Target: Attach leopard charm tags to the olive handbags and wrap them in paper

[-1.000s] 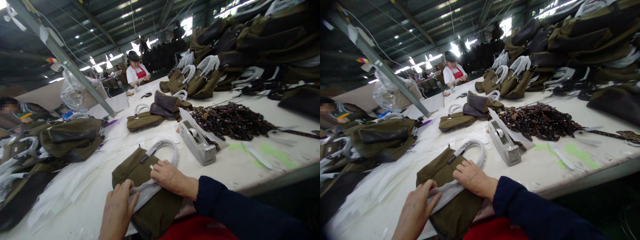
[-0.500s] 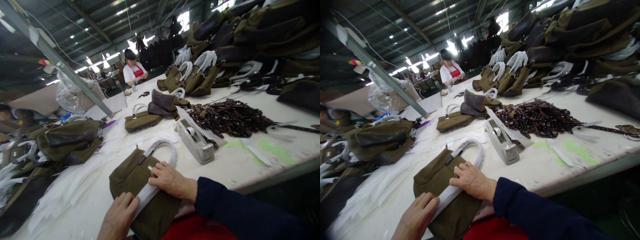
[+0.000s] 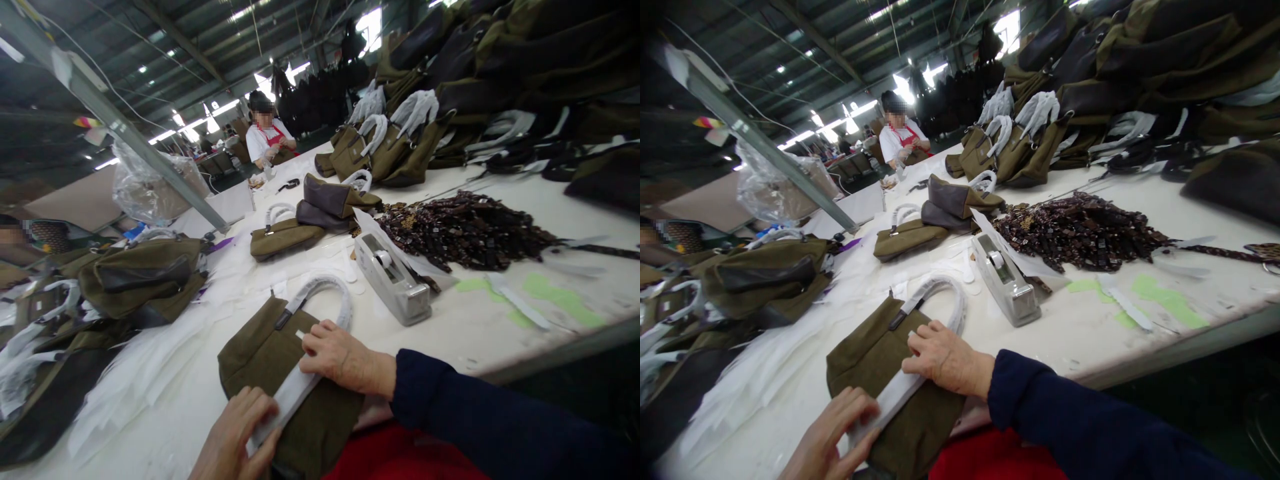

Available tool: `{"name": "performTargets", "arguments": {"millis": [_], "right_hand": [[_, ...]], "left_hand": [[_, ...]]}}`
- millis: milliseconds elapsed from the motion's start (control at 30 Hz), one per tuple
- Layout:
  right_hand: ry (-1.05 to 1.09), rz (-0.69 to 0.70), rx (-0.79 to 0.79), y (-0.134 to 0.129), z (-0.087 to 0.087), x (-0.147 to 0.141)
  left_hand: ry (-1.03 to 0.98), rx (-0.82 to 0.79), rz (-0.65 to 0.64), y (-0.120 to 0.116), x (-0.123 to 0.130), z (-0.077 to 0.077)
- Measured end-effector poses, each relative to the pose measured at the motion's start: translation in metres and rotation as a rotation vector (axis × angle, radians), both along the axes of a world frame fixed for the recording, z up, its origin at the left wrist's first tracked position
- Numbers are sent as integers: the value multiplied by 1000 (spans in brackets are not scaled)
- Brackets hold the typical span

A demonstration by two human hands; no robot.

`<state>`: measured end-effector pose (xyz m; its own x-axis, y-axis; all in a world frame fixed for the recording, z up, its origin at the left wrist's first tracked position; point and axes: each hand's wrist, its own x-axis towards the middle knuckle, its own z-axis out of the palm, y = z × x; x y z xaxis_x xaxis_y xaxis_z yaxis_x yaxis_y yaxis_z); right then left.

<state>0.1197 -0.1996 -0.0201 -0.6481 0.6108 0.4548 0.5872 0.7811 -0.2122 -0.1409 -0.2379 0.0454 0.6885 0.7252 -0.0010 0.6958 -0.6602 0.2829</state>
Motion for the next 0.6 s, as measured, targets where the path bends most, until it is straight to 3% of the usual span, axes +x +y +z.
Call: {"name": "performTargets", "arguments": {"millis": [133, 333, 600], "right_hand": [[0, -9, -3, -1, 0, 0], [7, 4, 8, -1, 2, 3], [-6, 28, 16, 1, 1, 4]], "left_hand": [[-53, 14, 117, -6, 9, -4], [-77, -27, 100, -6, 10, 1], [0, -415, 259, 12, 15, 5]]}}
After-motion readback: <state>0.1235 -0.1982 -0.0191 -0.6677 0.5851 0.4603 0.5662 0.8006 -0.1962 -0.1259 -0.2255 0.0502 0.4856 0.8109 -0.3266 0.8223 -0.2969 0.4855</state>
